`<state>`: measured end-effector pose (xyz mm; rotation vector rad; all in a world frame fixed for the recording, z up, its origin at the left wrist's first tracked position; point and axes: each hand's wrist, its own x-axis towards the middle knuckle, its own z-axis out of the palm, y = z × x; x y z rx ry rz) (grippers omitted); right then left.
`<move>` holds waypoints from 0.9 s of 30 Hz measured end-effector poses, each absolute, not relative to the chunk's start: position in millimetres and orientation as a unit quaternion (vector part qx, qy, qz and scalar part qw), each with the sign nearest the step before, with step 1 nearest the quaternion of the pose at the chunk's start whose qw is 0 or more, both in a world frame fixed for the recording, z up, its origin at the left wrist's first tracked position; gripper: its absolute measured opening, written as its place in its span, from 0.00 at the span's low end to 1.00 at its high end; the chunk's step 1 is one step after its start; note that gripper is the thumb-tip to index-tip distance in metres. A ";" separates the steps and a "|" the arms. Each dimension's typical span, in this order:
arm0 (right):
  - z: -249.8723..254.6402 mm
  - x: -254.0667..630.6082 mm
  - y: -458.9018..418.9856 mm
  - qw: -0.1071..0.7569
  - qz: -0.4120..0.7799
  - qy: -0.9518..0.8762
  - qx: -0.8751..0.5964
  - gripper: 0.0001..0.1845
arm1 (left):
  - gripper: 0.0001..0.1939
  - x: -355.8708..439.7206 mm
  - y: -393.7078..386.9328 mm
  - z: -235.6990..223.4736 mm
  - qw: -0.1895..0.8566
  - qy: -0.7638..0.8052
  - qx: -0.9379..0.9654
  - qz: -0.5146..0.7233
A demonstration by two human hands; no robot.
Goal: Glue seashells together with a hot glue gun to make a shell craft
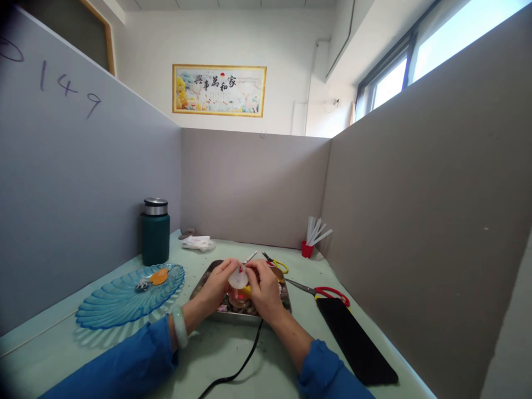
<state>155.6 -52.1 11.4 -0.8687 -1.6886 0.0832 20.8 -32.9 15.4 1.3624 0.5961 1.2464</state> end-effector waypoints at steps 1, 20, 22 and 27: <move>10.3 156.1 -50.9 0.586 0.038 -0.718 -0.374 0.08 | 0.20 20.6 -33.6 15.5 0.565 0.253 0.585 0.524; 9.4 154.1 -50.2 0.584 -0.032 -0.717 -0.379 0.08 | 0.21 22.1 -29.4 9.0 0.543 0.276 0.606 0.511; 10.3 153.8 -51.1 0.580 -0.039 -0.717 -0.384 0.07 | 0.19 22.3 -29.6 9.4 0.526 0.274 0.614 0.521; 11.0 152.6 -52.8 0.577 -0.055 -0.714 -0.393 0.06 | 0.15 22.0 -29.8 10.1 0.494 0.275 0.625 0.538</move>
